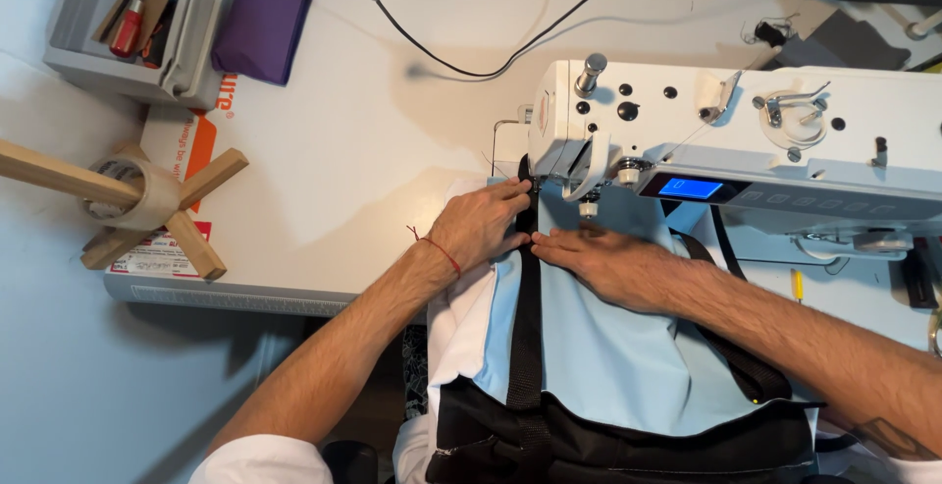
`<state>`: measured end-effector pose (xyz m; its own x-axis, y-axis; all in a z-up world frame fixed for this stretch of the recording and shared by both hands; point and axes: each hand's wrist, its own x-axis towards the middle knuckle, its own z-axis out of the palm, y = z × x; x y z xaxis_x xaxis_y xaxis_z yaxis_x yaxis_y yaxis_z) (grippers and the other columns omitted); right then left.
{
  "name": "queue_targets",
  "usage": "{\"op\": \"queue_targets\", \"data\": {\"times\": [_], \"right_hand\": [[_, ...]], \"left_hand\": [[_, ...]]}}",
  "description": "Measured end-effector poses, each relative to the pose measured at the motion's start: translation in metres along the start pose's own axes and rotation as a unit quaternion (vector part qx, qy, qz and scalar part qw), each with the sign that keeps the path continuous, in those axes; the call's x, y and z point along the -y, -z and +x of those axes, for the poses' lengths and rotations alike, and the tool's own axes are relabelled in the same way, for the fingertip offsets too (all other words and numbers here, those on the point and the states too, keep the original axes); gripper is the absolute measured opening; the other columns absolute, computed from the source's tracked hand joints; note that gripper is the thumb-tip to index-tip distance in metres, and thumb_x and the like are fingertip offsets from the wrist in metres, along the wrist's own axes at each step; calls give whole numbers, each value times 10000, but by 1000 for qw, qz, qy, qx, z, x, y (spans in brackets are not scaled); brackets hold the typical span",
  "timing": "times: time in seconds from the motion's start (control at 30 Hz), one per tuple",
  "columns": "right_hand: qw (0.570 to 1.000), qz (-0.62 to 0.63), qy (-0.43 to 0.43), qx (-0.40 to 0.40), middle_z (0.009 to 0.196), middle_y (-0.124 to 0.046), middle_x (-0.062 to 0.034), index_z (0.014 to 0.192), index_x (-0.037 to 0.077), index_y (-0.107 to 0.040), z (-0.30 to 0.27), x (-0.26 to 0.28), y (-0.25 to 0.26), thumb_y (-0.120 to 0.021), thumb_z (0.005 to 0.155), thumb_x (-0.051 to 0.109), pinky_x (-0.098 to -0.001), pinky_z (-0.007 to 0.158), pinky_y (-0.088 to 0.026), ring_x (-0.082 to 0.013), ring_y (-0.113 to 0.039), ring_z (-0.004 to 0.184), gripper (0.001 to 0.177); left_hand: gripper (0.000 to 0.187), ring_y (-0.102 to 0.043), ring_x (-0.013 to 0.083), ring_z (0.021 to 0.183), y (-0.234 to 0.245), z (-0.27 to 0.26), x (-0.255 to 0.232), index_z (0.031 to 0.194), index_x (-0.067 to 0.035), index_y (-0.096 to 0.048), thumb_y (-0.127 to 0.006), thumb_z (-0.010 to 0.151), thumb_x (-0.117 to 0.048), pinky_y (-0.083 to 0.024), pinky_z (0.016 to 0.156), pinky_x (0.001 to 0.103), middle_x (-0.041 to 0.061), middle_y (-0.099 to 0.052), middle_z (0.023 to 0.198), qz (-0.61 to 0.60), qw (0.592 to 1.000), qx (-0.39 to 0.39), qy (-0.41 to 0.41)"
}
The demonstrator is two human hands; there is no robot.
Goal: The recorder is sewing a blue and white fabric bag with black straps using an industrial sewing machine, occasionally using scissors to trim threads.
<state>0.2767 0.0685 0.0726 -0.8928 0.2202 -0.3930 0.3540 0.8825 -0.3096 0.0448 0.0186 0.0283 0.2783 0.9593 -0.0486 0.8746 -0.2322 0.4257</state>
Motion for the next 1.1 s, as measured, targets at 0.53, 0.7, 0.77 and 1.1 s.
{"op": "queue_targets", "data": {"times": [0.53,0.7,0.77,1.1], "right_hand": [[981,16,82,-175,1280,-680,-86,1330,88,-635,10,-30,-3,-569,988,127,-355,943,-562,-262,-671,1101,350],[987,36,51,-146,1162,-677,-93,1292,97,-639,15,-25,16,-559,1011,188,-366,836,-583,-256,-676,994,306],[989,38,36,-135,1118,-673,-87,1276,105,-641,16,-24,22,-555,1022,209,-371,800,-588,-248,-676,961,287],[993,54,-12,-105,1061,-623,-92,1347,168,-601,21,-26,25,-497,1019,199,-396,709,-583,-251,-652,888,345]], "left_hand": [[489,-454,261,1421,2,24,20,1190,-49,-662,-782,837,-367,-536,1004,423,74,-558,1470,4,1000,-2,-25],[497,-444,260,1433,1,30,27,1226,-60,-659,-776,840,-351,-517,1042,418,65,-559,1479,6,1000,-2,-29],[510,-437,259,1439,-1,34,31,1239,-70,-660,-778,831,-351,-510,1055,413,60,-552,1489,7,1000,-4,-27],[606,-391,255,1462,11,44,30,1351,-107,-597,-769,848,-399,-489,1061,432,25,-527,1506,0,1000,26,-6]]}}
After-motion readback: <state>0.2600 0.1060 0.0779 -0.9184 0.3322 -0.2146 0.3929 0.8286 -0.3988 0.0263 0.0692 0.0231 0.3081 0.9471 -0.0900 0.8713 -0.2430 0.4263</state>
